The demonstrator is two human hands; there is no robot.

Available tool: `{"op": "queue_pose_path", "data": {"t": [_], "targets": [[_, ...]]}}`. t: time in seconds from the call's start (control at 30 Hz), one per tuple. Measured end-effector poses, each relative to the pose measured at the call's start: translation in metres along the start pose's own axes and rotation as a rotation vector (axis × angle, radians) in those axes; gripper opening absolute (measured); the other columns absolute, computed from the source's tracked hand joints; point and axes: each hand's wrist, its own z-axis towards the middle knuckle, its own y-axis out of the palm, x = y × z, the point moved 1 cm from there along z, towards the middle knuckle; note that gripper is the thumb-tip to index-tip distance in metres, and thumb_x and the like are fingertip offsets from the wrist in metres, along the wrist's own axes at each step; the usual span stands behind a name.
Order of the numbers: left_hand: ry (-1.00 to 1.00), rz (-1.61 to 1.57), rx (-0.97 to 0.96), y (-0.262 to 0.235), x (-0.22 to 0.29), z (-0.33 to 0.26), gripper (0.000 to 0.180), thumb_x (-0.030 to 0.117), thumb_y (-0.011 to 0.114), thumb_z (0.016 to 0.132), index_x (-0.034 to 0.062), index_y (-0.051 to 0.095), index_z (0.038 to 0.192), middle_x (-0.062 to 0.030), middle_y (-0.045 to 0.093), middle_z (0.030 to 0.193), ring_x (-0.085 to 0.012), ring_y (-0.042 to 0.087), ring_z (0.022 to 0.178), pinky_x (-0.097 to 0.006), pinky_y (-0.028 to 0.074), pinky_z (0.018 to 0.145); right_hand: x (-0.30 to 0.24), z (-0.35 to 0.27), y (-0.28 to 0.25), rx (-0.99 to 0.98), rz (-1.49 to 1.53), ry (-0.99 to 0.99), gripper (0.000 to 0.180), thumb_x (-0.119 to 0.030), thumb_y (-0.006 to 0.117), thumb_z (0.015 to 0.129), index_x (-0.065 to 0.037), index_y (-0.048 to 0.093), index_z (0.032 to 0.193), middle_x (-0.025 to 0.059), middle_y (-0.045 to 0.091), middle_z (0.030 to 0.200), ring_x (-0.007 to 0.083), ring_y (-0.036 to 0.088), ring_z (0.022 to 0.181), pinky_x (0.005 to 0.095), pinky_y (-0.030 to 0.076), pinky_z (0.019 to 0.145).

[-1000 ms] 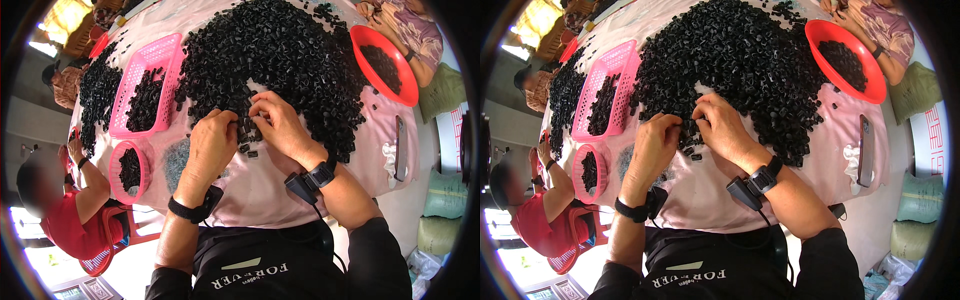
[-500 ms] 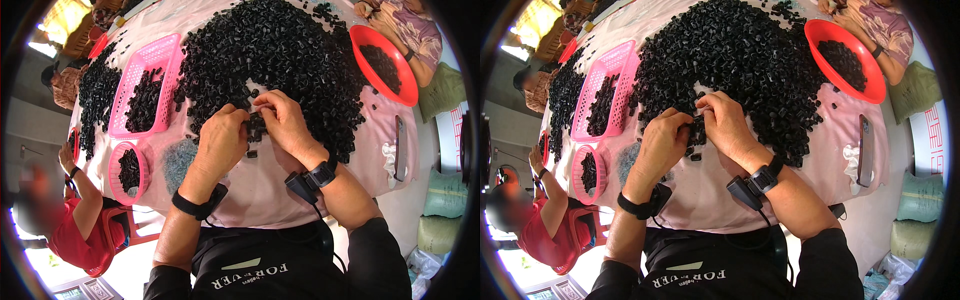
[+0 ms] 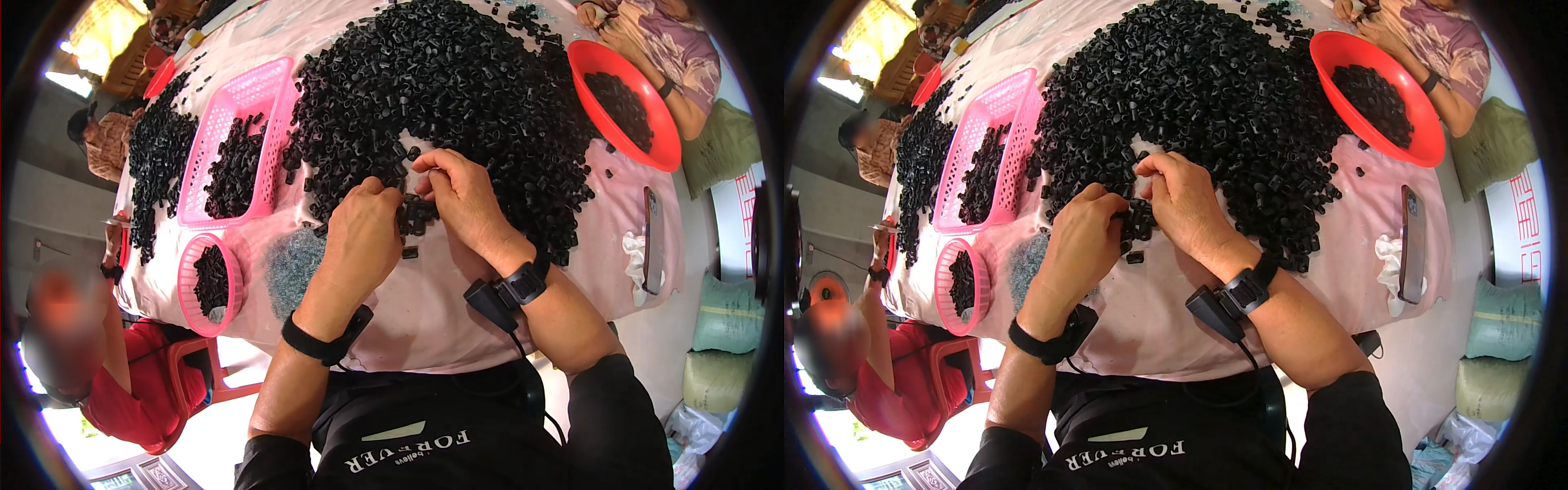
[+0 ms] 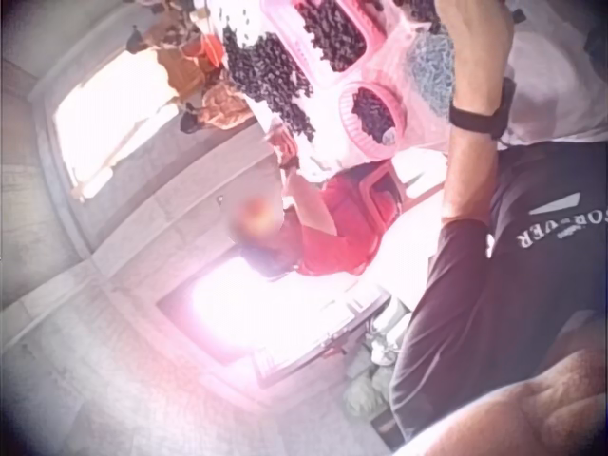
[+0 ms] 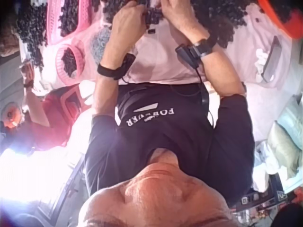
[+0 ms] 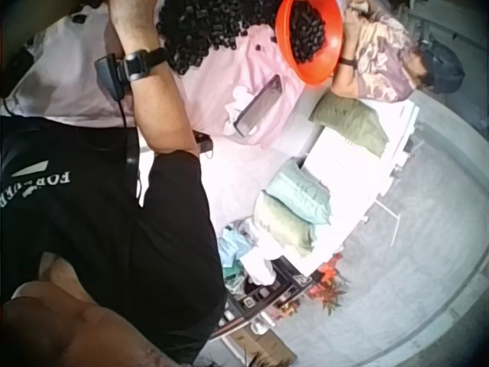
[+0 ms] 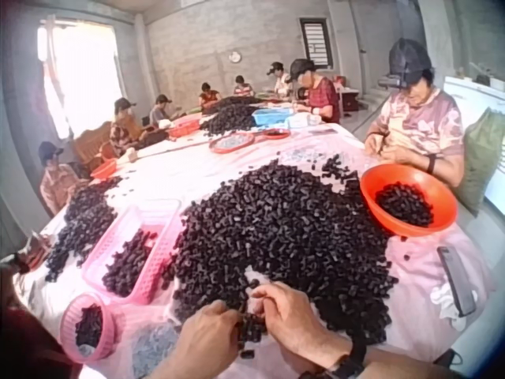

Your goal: Sorting and inspecting small black plastic components at a table.

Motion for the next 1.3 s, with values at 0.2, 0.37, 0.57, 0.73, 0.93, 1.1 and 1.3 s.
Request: {"op": "queue_pose_path", "data": {"t": [0.2,0.37,0.57,0.73,0.93,1.1,1.3], "targets": [[0.017,-0.005,-0.007,0.001,0.004,-0.001,0.015,-0.002,0.068,0.082,0.0004,0.072,0.096,-0.0159,0.063,0.094,-0.0381,0.066,0.094,-0.046,0.053,0.081,0.01,0.002,0.001,0.047,-0.156,-0.216,0.026,0.003,0.051,0.097,0.0,0.065,0.119,0.0204,0.066,0.122,0.0355,0.065,0.111,0.0419,0.053,0.098],[0.009,-0.007,-0.026,0.003,0.003,-0.002,0.012,-0.002,0.068,0.083,0.0005,0.068,0.094,-0.0159,0.063,0.094,-0.0385,0.065,0.094,-0.047,0.053,0.08,0.019,0.003,0.006,0.009,-0.348,-0.38,0.04,0.005,0.051,0.095,0.001,0.057,0.135,0.0229,0.057,0.142,0.0383,0.055,0.129,0.045,0.044,0.114],[0.024,-0.047,0.024,0.001,-0.001,-0.007,0.008,-0.003,0.063,0.087,0.0003,0.064,0.095,-0.017,0.063,0.094,-0.0397,0.065,0.091,-0.049,0.051,0.078,0.009,0.004,0.001,-0.067,-0.344,-0.343,0.04,0.007,0.049,0.095,0.002,0.058,0.134,0.0217,0.064,0.132,0.0373,0.058,0.126,0.0456,0.048,0.107],[-0.114,-0.253,0.122,-0.017,0.0,-0.015,0.003,-0.001,0.057,0.096,-0.0011,0.06,0.097,-0.016,0.066,0.081,-0.0341,0.065,0.072,-0.041,0.05,0.067,0.007,0.004,0.001,-0.059,-0.087,-0.112,0.032,0.003,0.049,0.099,-0.002,0.064,0.127,0.0179,0.073,0.105,0.0308,0.073,0.093,0.0383,0.059,0.084],[-0.217,-0.469,0.049,-0.025,0.001,-0.034,0.003,0.002,0.059,0.098,-0.001,0.06,0.099,-0.01,0.064,0.074,-0.0147,0.059,0.064,-0.033,0.048,0.061,-0.004,0.002,-0.002,0.027,0.133,0.063,0.021,-0.004,0.055,0.101,-0.001,0.067,0.119,0.0147,0.075,0.096,0.0174,0.073,0.08,0.0328,0.059,0.072],[-0.237,-0.455,-0.021,-0.025,-0.002,-0.05,0.006,0.003,0.062,0.097,-0.0014,0.065,0.1,-0.0111,0.067,0.077,-0.0157,0.063,0.067,-0.031,0.049,0.062,-0.01,0.003,-0.016,0.023,-0.134,0.015,0.014,-0.01,0.066,0.095,0.001,0.07,0.102,0.014,0.075,0.089,0.0194,0.073,0.078,0.0335,0.057,0.068],[-0.201,-0.435,-0.113,-0.025,0.001,-0.058,0.012,0.002,0.071,0.087,0.0011,0.069,0.1,-0.0098,0.067,0.08,-0.0203,0.065,0.071,-0.033,0.05,0.064,-0.017,-0.002,-0.023,-0.27,-0.377,-0.004,0.013,-0.011,0.074,0.086,0.0,0.07,0.093,0.0142,0.07,0.091,0.0318,0.07,0.084,0.0399,0.056,0.077]]}}
